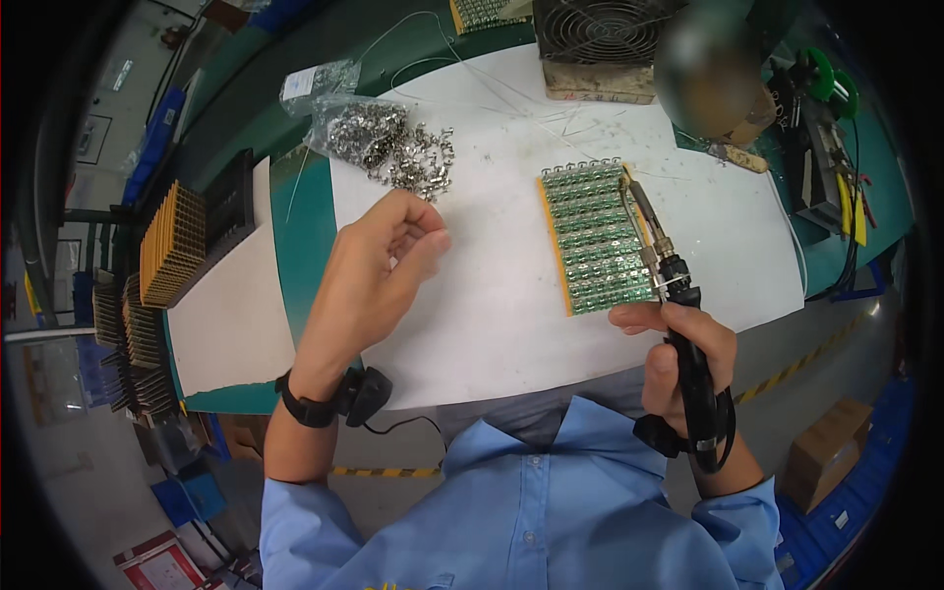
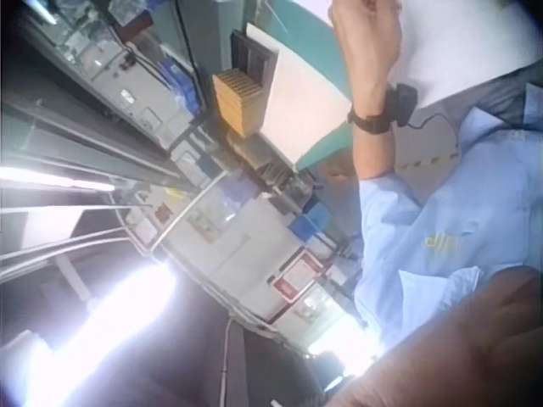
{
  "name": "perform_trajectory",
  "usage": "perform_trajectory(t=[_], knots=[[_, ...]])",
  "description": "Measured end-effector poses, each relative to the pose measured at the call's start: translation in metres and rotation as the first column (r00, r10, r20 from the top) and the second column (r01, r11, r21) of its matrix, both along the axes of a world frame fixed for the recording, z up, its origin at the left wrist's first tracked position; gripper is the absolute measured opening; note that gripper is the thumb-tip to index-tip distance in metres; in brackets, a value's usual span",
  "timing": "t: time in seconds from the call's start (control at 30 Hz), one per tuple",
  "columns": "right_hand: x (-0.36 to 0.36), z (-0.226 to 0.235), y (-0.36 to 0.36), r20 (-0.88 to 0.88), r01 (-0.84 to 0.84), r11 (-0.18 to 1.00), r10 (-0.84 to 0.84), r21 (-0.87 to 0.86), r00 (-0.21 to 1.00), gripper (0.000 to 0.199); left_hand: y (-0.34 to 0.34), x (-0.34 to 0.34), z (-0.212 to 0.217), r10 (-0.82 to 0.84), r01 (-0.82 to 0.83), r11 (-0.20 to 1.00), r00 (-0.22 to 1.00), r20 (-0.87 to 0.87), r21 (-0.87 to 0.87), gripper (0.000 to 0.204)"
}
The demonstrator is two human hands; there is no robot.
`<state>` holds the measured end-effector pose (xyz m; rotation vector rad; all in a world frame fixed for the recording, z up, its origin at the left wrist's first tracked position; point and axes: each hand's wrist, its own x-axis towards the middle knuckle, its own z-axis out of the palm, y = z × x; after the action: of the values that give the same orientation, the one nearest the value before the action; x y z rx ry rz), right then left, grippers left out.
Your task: Soldering electronic components onto a printed circuit board at an assembly station.
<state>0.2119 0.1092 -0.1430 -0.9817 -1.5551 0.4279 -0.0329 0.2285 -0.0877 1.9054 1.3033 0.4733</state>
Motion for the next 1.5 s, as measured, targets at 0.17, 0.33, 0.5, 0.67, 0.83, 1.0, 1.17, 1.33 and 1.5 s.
perform_trajectory(t=[0.17, 0.33, 0.5, 0.67, 0.83, 1.0, 1.17, 1.33, 1.5], knots=[[-0.003, -0.006, 0.005, -0.002, 0.034, 0.999, -0.034, 0.040, 0.999, 0.027, -0.005, 0.000, -0.007, -0.004, -0.010, 0.990, 0.995, 0.095, 0.144, 0.015], [-0.004, -0.008, 0.006, -0.030, 0.022, 0.999, -0.021, 0.042, 0.999, 0.028, 0.009, -0.008, -0.009, -0.111, 0.101, 0.977, 0.993, 0.044, 0.187, 0.018], [0.001, -0.015, 0.002, -0.017, -0.053, 0.998, 0.052, -0.037, 0.998, 0.031, 0.010, -0.005, -0.013, 0.191, -0.182, 0.982, 0.930, 0.315, -0.056, 0.019], [0.002, -0.010, 0.001, 0.186, -0.025, 0.999, 0.031, -0.035, 0.982, 0.033, 0.008, -0.003, -0.030, 0.006, -0.035, 0.975, 0.992, 0.128, 0.221, 0.014], [0.006, -0.008, -0.001, 0.272, -0.017, 0.997, 0.035, -0.069, 0.962, 0.033, 0.016, 0.007, -0.029, -0.145, 0.200, 0.906, 0.974, -0.171, 0.372, 0.008], [0.007, -0.010, -0.008, 0.204, -0.036, 0.986, 0.069, -0.160, 0.976, 0.032, 0.017, 0.005, -0.027, -0.054, 0.063, 0.932, 0.998, -0.035, 0.357, 0.010], [0.006, -0.011, -0.002, 0.225, -0.009, 0.993, 0.035, -0.117, 0.974, 0.033, 0.022, -0.001, -0.030, -0.001, -0.011, 0.958, 0.999, 0.043, 0.287, 0.013], [0.010, -0.013, -0.011, 0.192, 0.007, 0.979, 0.033, -0.205, 0.981, 0.034, 0.022, 0.014, -0.029, -0.213, 0.256, 0.882, 0.965, -0.151, 0.395, 0.010], [0.005, -0.004, -0.004, 0.143, -0.052, 0.987, 0.073, -0.149, 0.987, 0.035, 0.025, 0.024, -0.027, -0.291, 0.412, 0.710, 0.910, -0.294, 0.571, 0.011]])
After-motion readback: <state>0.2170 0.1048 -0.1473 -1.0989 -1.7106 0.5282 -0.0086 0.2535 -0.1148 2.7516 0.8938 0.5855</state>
